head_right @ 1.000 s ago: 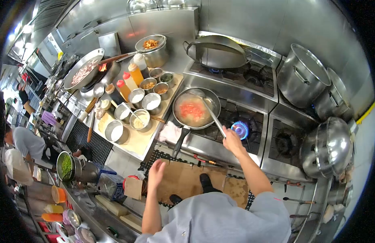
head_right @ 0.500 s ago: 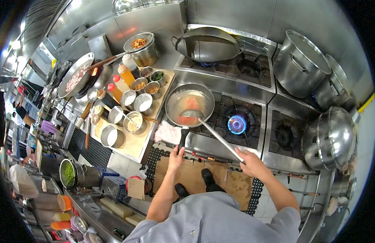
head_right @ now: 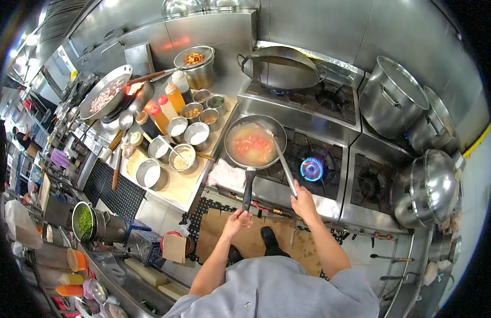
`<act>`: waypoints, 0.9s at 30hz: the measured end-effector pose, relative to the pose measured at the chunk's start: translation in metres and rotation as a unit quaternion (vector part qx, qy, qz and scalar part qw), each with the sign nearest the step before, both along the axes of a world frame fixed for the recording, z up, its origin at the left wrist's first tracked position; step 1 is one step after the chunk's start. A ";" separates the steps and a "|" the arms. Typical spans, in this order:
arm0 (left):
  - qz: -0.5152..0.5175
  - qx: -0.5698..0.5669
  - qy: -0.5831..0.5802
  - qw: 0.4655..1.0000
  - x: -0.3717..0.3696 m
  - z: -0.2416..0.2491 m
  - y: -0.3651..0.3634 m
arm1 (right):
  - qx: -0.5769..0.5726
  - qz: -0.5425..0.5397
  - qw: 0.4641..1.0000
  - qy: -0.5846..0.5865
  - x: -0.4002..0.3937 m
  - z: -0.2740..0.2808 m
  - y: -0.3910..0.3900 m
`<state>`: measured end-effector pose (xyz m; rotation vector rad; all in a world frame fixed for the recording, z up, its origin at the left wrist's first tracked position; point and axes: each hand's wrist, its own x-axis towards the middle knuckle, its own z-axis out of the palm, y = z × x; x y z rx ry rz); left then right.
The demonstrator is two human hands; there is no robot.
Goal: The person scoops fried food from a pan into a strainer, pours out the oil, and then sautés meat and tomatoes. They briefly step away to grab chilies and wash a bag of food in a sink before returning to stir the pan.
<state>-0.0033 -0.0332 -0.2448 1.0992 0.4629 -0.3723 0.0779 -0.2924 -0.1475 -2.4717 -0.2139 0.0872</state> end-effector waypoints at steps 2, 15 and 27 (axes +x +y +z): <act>0.005 -0.001 -0.028 1.000 0.007 0.000 -0.007 | 0.004 -0.023 0.999 -0.021 0.016 -0.015 0.012; 0.011 0.021 -0.005 1.000 0.009 0.009 0.003 | 0.064 0.046 0.990 0.117 -0.049 0.051 0.012; -0.029 0.027 0.010 0.999 -0.024 0.021 0.008 | -0.028 0.040 0.999 -0.022 0.014 0.011 0.010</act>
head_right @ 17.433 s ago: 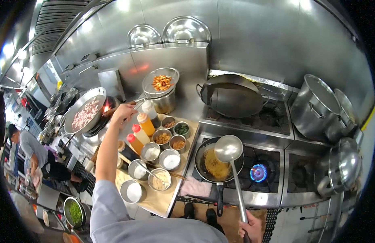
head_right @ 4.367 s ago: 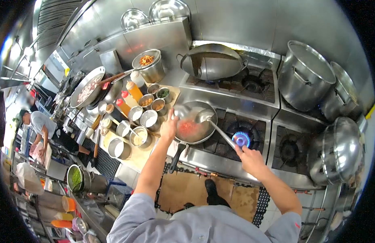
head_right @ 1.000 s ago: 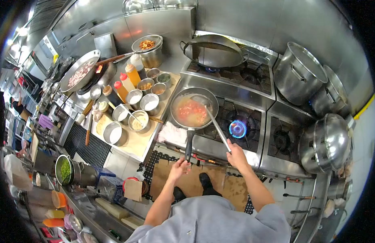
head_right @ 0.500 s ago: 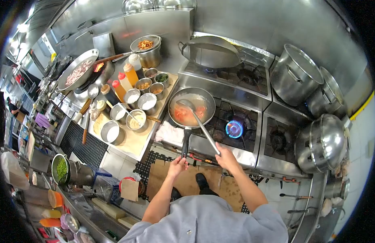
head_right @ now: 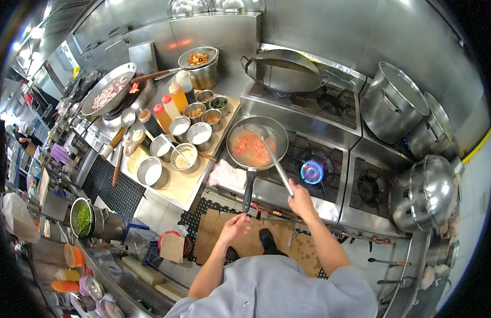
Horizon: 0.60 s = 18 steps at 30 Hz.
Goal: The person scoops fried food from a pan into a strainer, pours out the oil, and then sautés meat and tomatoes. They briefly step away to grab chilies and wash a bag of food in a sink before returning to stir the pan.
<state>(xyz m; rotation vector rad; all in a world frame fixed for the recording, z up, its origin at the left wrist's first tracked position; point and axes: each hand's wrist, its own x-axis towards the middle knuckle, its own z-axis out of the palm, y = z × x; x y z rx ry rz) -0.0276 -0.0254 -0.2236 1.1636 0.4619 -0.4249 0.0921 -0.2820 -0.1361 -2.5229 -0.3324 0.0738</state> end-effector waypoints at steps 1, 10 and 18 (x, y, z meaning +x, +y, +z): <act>0.002 -0.001 0.002 1.000 -0.001 0.001 -0.002 | -0.017 0.007 1.000 -0.014 0.013 -0.004 -0.002; 0.043 -0.021 0.009 0.999 0.016 -0.006 -0.014 | -0.137 0.103 0.985 -0.014 0.026 0.019 -0.015; 0.063 -0.029 0.020 0.997 0.024 -0.007 -0.016 | 0.003 0.108 0.986 0.127 -0.046 0.088 -0.053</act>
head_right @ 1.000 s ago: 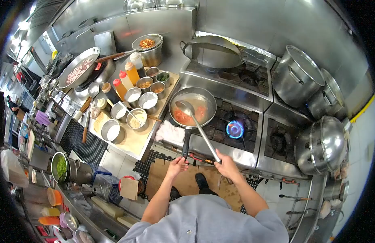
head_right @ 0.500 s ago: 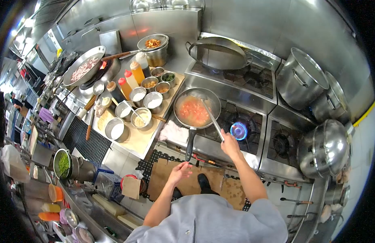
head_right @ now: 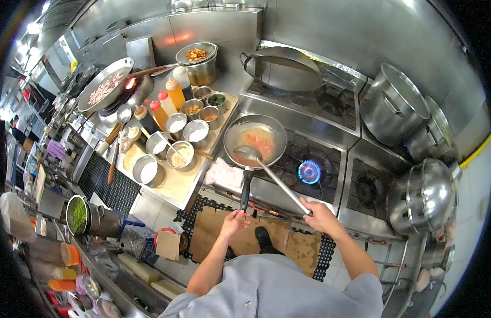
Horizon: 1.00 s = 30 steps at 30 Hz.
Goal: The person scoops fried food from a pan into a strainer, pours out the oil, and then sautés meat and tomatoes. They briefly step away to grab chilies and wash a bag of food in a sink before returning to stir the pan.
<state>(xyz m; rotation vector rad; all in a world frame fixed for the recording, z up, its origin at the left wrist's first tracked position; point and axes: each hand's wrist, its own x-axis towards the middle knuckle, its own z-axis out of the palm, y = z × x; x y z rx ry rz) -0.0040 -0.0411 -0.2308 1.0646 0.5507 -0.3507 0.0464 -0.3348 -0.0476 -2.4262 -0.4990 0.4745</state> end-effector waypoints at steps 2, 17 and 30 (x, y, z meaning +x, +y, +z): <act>0.003 -0.003 -0.002 1.000 0.004 0.001 -0.001 | 0.005 0.005 1.000 -0.001 0.000 -0.007 0.002; 0.019 0.001 -0.008 1.000 0.011 -0.002 -0.001 | 0.092 -0.178 0.980 -0.020 0.009 -0.132 0.027; 0.019 0.023 0.001 1.000 0.009 -0.001 0.001 | 0.005 -0.092 0.989 -0.113 0.087 -0.110 0.040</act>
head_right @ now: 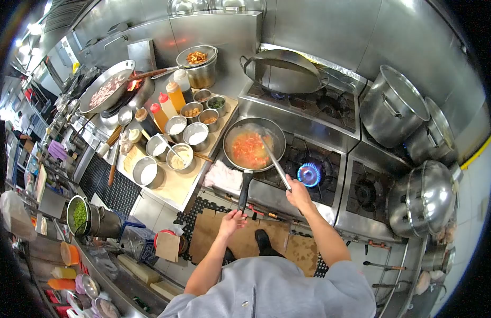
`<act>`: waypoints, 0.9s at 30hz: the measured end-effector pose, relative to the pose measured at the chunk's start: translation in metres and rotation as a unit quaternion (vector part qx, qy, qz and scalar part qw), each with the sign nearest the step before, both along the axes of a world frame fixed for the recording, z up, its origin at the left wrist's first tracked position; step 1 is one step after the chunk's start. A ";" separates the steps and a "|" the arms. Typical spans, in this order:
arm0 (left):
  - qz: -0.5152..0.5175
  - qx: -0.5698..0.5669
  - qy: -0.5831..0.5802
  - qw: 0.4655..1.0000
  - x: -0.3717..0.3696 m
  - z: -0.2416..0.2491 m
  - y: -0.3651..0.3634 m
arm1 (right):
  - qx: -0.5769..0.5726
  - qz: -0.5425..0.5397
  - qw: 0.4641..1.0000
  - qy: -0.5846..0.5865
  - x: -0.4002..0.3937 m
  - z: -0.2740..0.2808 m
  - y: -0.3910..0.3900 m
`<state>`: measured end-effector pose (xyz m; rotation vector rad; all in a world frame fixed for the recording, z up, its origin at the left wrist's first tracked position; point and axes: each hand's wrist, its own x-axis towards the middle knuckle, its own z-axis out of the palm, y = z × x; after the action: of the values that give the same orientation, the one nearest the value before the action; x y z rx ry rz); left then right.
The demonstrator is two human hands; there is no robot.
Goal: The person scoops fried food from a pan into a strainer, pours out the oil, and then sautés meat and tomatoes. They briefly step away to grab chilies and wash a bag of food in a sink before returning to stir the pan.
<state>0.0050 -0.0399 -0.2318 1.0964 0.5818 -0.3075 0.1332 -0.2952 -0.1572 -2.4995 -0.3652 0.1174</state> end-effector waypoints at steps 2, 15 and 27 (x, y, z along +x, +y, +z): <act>-0.001 -0.001 -0.001 1.000 0.000 0.001 -0.001 | 0.004 0.043 0.999 0.023 -0.004 0.005 -0.007; -0.009 -0.011 -0.006 1.000 0.001 -0.009 -0.002 | 0.045 0.065 0.987 0.139 -0.090 0.064 -0.019; 0.026 0.007 -0.005 1.000 0.000 -0.001 -0.002 | -0.046 0.028 0.996 -0.073 0.013 0.004 -0.007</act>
<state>0.0047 -0.0416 -0.2330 1.0943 0.6036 -0.2533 0.1461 -0.3023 -0.1532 -2.5978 -0.5001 -0.0266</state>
